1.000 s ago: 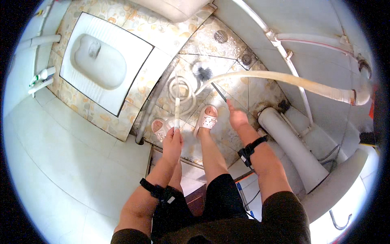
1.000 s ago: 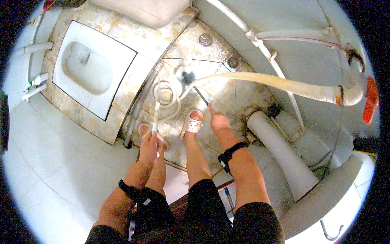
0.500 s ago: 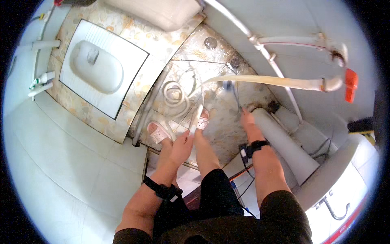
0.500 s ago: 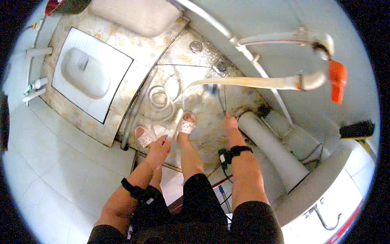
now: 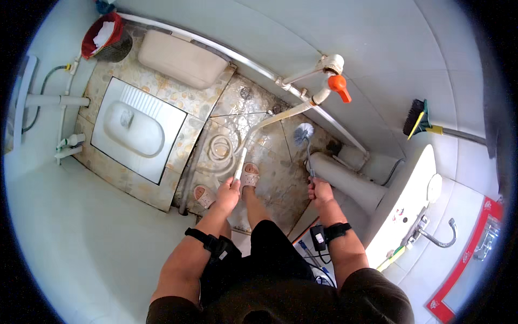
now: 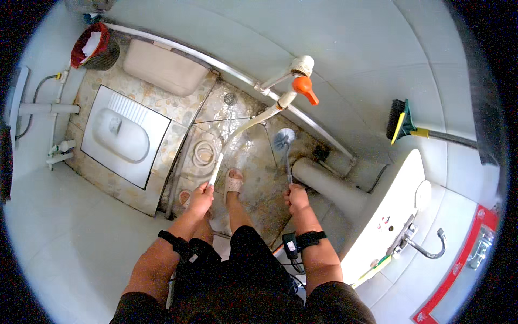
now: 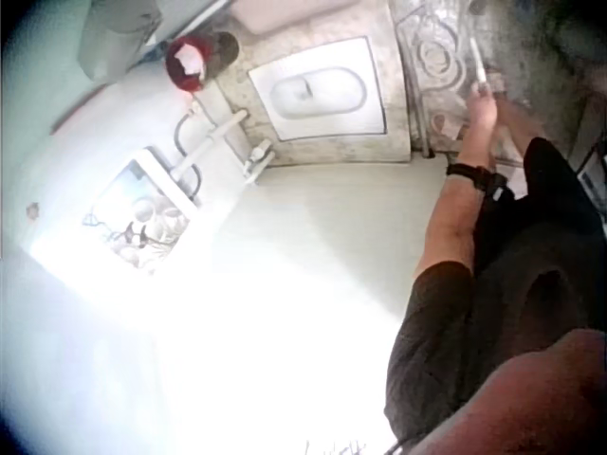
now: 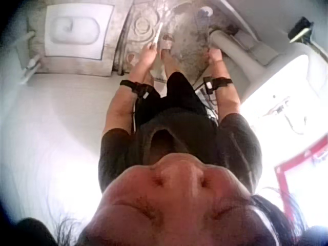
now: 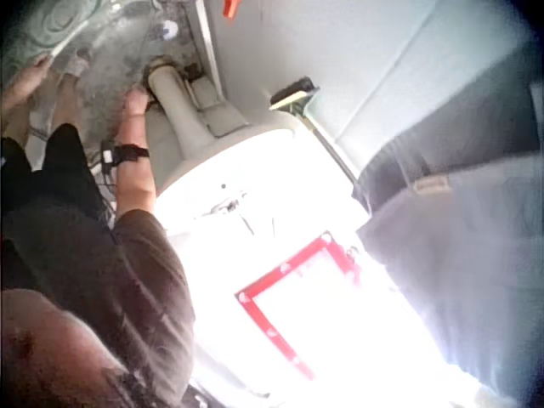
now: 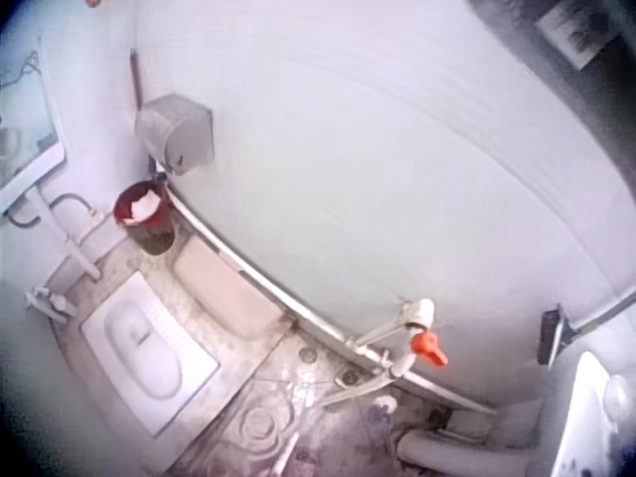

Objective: The person sprays cleaning liquid onto a squat toilet and the surrounding floor, scrubs the toilet bowl and floor tiles with a brush, and rinses the area with water from a hose before washing their hands at a sink.

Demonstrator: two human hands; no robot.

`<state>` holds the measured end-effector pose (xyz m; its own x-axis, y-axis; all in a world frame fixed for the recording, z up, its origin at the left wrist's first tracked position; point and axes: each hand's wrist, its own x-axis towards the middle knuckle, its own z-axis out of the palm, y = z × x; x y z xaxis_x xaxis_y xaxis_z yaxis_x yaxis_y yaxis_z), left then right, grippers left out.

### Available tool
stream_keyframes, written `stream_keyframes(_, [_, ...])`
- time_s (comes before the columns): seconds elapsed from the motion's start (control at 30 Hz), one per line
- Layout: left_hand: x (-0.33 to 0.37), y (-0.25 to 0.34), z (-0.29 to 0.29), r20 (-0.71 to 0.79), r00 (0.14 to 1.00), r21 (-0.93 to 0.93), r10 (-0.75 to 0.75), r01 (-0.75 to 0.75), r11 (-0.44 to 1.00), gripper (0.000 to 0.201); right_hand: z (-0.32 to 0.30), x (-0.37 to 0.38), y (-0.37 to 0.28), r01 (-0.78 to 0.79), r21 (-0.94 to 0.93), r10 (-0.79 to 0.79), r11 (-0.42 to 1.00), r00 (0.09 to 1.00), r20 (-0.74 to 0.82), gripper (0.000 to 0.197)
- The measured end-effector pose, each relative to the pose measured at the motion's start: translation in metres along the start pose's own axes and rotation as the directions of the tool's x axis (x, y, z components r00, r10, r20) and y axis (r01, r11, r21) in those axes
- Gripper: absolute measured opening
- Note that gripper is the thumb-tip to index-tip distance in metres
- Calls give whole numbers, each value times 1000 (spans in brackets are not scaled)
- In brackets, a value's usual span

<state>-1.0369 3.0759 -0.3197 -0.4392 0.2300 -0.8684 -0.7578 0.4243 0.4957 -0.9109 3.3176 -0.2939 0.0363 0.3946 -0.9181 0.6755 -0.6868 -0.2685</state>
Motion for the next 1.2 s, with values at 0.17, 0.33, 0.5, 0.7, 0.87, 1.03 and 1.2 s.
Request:
stream_keyframes(0.17, [-16, 14, -9, 97, 995, -12, 10, -9, 1000, 31, -14, -31, -6, 29, 48, -31, 998, 998, 48, 15])
stream_keyframes(0.33, [-41, 44, -1, 193, 980, -2, 38, -38, 999, 30, -22, -45, -5, 54, 62, -59, 997, 996, 71, 13])
stream_keyframes(0.5, [-59, 61, 12, 336, 942, 236, 17, -101, 966, 33, -24, -63, -12, 190, -41, -188, 981, 981, 55, 27])
stream_keyframes(0.7, [-65, 76, 31, 315, 949, 263, 7, -94, 960, 32, -36, -64, -22, 97, 103, -105, 990, 992, 71, 43])
stream_keyframes(0.87, [-61, 76, 26, 222, 975, 129, -28, -1, 992, 26, -33, -79, -39, 131, 162, -148, 978, 984, 95, 45])
stream_keyframes(1.03, [-62, 78, 22, 220, 975, -15, -43, 47, 999, 19, -41, -75, -46, 132, 210, -187, 969, 944, 272, 42])
stream_keyframes(1.2, [-64, 72, 15, 183, 982, -59, -35, 47, 997, 19, -24, -107, -81, 260, 175, -306, 950, 889, 340, 38])
